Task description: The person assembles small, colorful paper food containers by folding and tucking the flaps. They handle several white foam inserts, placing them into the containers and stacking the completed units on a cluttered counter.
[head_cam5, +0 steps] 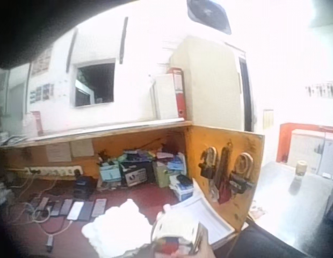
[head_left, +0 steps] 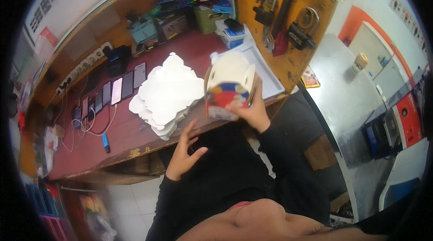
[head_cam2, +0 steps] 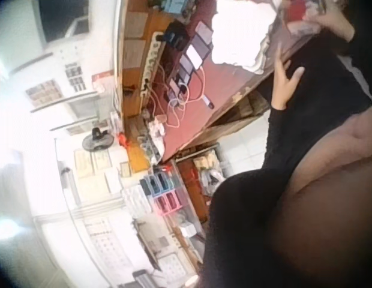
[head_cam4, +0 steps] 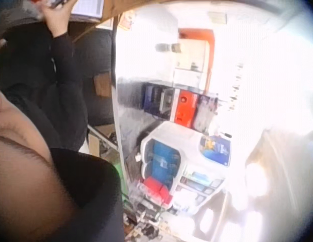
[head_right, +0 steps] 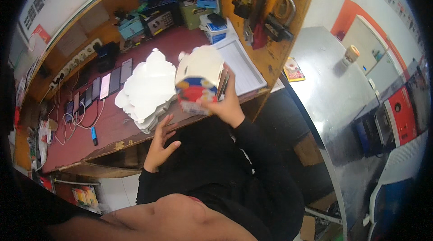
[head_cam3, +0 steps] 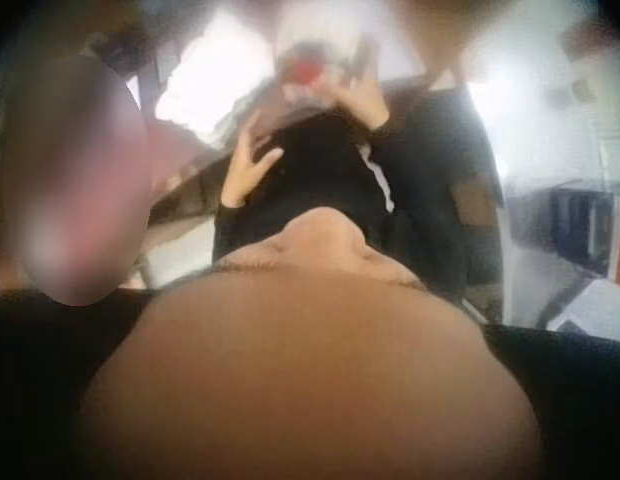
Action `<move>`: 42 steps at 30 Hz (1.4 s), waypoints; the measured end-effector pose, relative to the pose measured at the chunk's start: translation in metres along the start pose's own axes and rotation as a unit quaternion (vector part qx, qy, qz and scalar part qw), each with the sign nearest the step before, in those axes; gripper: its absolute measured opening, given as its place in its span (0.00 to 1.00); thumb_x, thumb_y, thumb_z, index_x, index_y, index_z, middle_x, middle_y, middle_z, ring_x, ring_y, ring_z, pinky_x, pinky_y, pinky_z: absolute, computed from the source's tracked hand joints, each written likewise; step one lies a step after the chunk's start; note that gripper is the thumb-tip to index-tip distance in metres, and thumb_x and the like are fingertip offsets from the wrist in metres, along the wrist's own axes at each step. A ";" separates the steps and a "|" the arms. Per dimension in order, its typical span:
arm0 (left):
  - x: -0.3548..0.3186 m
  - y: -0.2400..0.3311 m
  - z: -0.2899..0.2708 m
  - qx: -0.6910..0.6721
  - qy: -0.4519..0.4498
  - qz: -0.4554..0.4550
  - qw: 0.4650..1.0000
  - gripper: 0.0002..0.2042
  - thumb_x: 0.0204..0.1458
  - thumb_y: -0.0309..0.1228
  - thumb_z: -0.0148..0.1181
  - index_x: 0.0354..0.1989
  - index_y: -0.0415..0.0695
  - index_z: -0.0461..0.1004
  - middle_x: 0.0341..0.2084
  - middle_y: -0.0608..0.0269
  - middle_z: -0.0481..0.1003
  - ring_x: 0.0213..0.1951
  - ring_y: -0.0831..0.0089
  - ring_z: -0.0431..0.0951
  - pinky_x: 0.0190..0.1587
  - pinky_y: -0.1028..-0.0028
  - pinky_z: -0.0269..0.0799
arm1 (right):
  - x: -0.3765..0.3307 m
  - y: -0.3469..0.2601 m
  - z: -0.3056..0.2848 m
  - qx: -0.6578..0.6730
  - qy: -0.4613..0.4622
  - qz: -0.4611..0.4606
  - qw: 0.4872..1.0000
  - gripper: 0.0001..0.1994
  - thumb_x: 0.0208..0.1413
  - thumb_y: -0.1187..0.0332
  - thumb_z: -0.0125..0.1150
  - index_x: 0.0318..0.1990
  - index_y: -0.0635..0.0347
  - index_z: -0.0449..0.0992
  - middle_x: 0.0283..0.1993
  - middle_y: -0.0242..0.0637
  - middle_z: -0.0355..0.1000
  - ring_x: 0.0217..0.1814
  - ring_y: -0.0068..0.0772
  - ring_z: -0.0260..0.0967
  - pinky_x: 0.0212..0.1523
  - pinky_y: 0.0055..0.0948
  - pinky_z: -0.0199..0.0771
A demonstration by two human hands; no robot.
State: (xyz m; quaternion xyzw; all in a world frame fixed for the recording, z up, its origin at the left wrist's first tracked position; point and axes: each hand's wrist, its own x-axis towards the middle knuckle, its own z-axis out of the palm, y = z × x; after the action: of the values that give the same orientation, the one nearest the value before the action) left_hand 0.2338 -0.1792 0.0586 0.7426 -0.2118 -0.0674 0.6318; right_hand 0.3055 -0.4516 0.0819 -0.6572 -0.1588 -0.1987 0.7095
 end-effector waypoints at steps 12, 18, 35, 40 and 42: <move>-0.051 -0.037 -0.111 0.111 0.408 0.061 0.904 0.24 0.57 0.20 0.58 0.63 0.39 0.65 0.57 0.50 0.72 0.54 0.64 0.76 0.57 0.67 0.72 | 0.306 0.168 0.053 -0.315 0.124 -0.077 0.938 0.54 0.35 0.62 0.80 0.66 0.66 0.46 0.62 0.56 0.55 0.68 0.56 0.54 0.70 0.45 0.55; -0.032 -0.089 -0.145 0.307 0.452 0.109 0.831 0.23 0.58 0.18 0.54 0.64 0.39 0.63 0.58 0.50 0.67 0.53 0.62 0.74 0.57 0.67 0.71 | 0.306 0.239 0.108 -0.406 0.207 0.042 0.889 0.67 0.31 0.49 0.82 0.72 0.64 0.36 0.60 0.62 0.52 0.64 0.64 0.55 0.67 0.51 0.58; -0.020 -0.117 -0.140 0.286 0.491 0.103 0.816 0.22 0.59 0.18 0.52 0.63 0.37 0.63 0.59 0.50 0.65 0.51 0.64 0.72 0.51 0.69 0.72 | 0.170 0.139 0.023 -0.624 -0.206 0.183 0.731 0.34 0.46 0.62 0.68 0.59 0.67 0.60 0.43 0.59 0.77 0.42 0.62 0.79 0.44 0.51 0.79; -0.021 -0.114 -0.141 0.299 0.465 0.114 0.826 0.23 0.57 0.17 0.53 0.63 0.37 0.63 0.58 0.47 0.65 0.47 0.63 0.75 0.50 0.68 0.73 | 0.162 0.163 0.020 -0.639 -0.190 0.147 0.730 0.32 0.47 0.59 0.66 0.54 0.68 0.61 0.37 0.59 0.78 0.39 0.64 0.78 0.43 0.54 0.77; -0.020 -0.110 -0.142 0.298 0.468 0.113 0.824 0.24 0.57 0.17 0.53 0.63 0.37 0.62 0.58 0.47 0.65 0.46 0.63 0.75 0.50 0.68 0.73 | 0.178 0.163 0.023 -0.660 -0.218 0.182 0.696 0.35 0.46 0.57 0.68 0.56 0.71 0.61 0.38 0.60 0.78 0.42 0.63 0.78 0.44 0.53 0.78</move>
State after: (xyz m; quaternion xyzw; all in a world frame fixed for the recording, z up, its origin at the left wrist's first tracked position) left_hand 0.2935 -0.0299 -0.0242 0.8081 0.0166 0.4265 0.4059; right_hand 0.5414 -0.4327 0.0287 -0.9976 -0.0148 0.0295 0.0611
